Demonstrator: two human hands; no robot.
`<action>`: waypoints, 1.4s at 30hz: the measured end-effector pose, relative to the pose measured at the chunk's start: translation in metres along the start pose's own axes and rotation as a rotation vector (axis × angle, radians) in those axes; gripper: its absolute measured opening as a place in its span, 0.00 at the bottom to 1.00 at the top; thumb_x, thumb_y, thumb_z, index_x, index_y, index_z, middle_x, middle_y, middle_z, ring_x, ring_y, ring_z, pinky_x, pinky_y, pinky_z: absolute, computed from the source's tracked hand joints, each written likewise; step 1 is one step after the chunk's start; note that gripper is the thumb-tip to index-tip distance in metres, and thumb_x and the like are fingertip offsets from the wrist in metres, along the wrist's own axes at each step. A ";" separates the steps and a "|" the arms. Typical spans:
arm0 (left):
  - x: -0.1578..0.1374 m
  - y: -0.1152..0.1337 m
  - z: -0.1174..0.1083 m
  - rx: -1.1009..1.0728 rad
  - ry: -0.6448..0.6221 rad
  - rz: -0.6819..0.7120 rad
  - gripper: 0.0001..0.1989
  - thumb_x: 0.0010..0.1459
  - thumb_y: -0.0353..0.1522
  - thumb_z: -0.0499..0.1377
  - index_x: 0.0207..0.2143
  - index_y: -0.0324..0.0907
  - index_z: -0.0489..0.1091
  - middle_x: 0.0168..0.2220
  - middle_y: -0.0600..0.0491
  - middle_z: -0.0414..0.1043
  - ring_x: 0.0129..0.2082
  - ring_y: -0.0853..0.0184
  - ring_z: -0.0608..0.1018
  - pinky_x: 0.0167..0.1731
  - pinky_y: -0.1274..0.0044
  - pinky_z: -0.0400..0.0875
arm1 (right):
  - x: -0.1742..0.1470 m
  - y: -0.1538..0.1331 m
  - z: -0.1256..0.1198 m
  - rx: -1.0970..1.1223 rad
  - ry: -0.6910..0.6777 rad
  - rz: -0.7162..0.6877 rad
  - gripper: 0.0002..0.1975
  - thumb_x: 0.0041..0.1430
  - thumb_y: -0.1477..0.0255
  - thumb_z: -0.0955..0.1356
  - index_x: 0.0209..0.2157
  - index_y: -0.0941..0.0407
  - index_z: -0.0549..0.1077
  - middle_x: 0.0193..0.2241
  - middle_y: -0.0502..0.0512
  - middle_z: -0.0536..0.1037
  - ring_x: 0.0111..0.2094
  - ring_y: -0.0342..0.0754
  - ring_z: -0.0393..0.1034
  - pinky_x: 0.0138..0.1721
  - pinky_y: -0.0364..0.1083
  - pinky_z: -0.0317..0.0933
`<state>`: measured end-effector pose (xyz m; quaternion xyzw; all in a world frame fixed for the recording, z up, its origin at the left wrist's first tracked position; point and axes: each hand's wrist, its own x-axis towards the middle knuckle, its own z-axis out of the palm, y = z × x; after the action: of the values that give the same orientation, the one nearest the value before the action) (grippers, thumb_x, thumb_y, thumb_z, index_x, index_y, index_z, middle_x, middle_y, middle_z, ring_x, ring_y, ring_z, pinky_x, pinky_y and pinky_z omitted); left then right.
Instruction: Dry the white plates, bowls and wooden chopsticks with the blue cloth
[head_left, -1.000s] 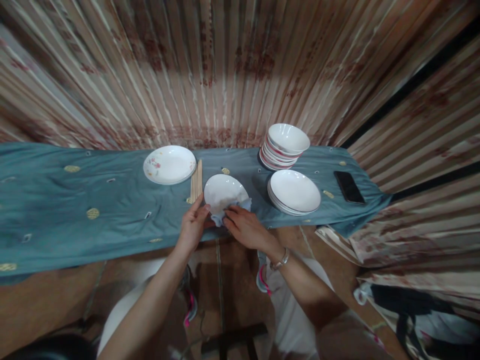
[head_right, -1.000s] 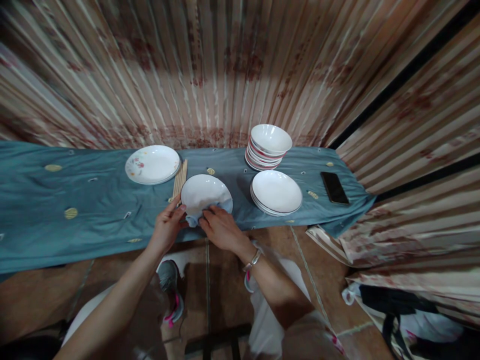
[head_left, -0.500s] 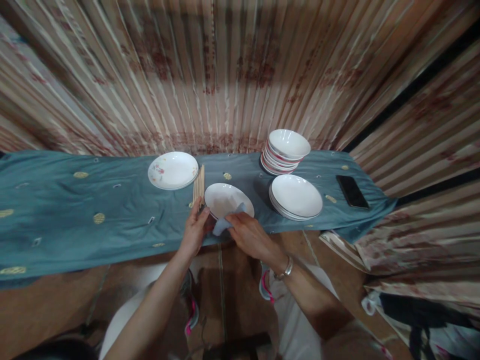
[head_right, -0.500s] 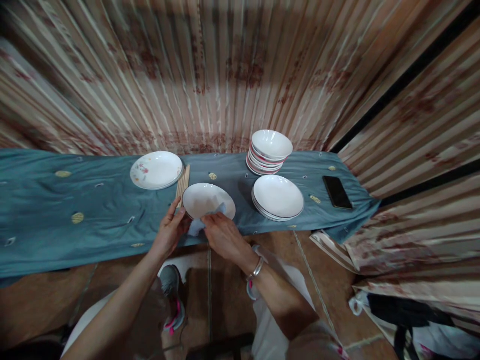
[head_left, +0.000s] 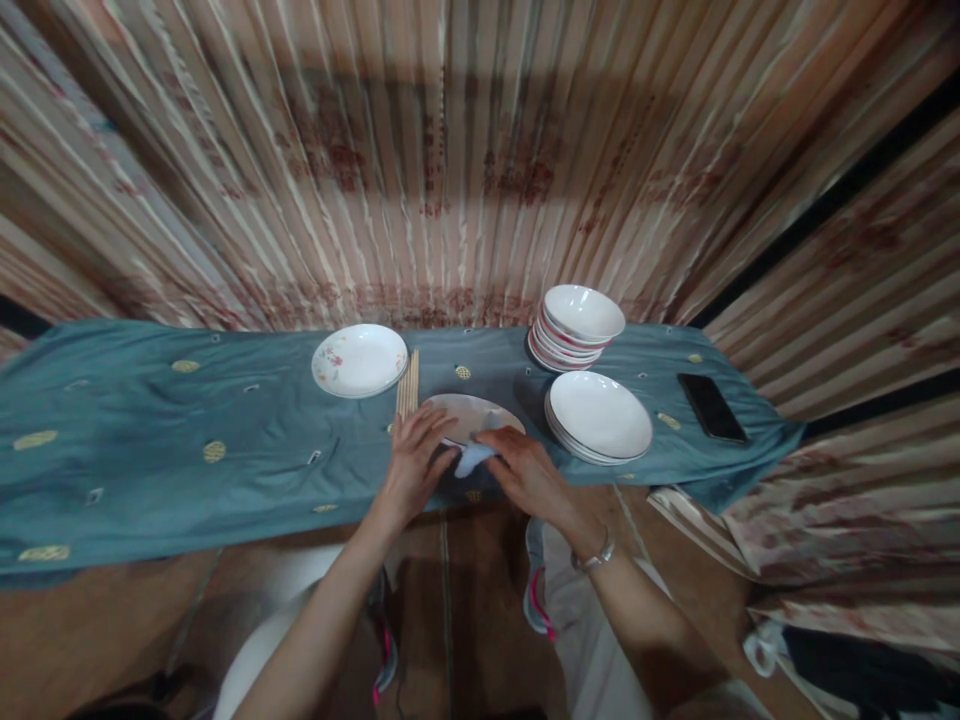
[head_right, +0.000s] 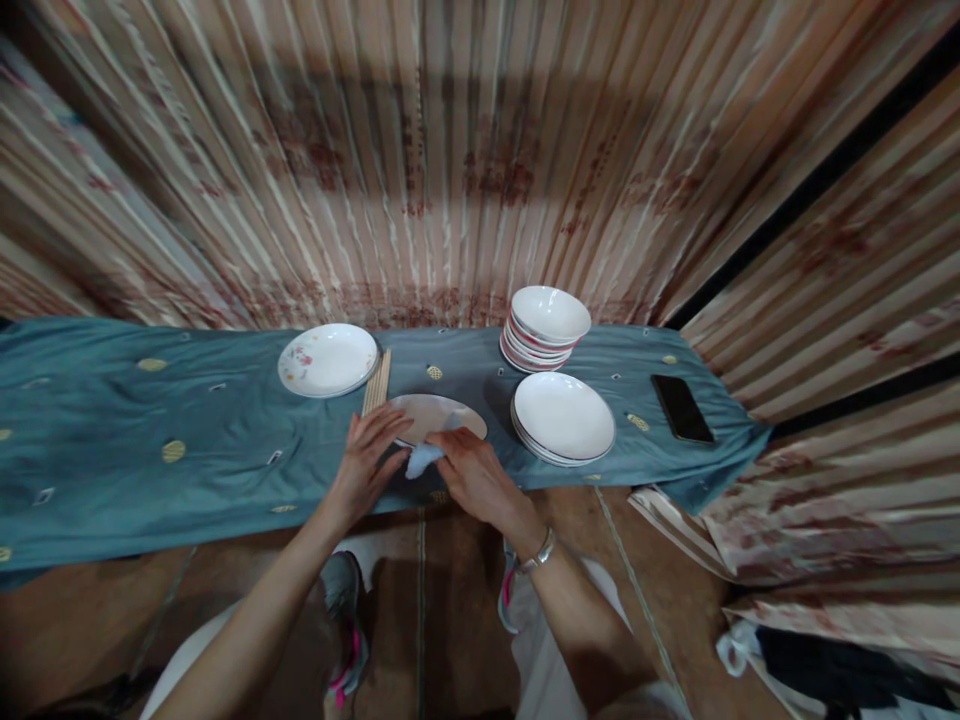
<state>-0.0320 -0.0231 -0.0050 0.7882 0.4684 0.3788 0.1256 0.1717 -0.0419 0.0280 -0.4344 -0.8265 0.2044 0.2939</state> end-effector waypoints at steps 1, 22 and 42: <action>0.001 0.000 0.002 -0.003 -0.021 0.003 0.13 0.60 0.36 0.55 0.46 0.44 0.72 0.48 0.45 0.72 0.55 0.57 0.68 0.61 0.55 0.43 | 0.000 0.000 0.000 0.018 0.007 0.007 0.14 0.60 0.79 0.62 0.45 0.55 0.72 0.39 0.57 0.76 0.43 0.50 0.69 0.46 0.49 0.63; 0.034 0.010 -0.002 -1.025 0.433 -0.752 0.19 0.41 0.46 0.66 0.24 0.39 0.71 0.21 0.57 0.70 0.22 0.72 0.68 0.27 0.79 0.63 | 0.039 -0.013 0.000 0.189 0.438 -0.138 0.21 0.61 0.79 0.58 0.55 0.54 0.64 0.61 0.58 0.62 0.64 0.49 0.52 0.63 0.55 0.49; 0.033 0.014 0.004 -1.363 0.510 -0.862 0.19 0.33 0.41 0.72 0.25 0.38 0.77 0.27 0.53 0.79 0.27 0.69 0.77 0.33 0.79 0.72 | 0.068 -0.022 0.045 -0.372 0.414 -0.030 0.24 0.60 0.69 0.62 0.59 0.55 0.62 0.62 0.63 0.60 0.65 0.61 0.45 0.61 0.66 0.33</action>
<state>-0.0115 -0.0020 0.0163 0.1830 0.4113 0.6636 0.5974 0.0983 0.0002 0.0286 -0.5010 -0.7787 -0.0483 0.3746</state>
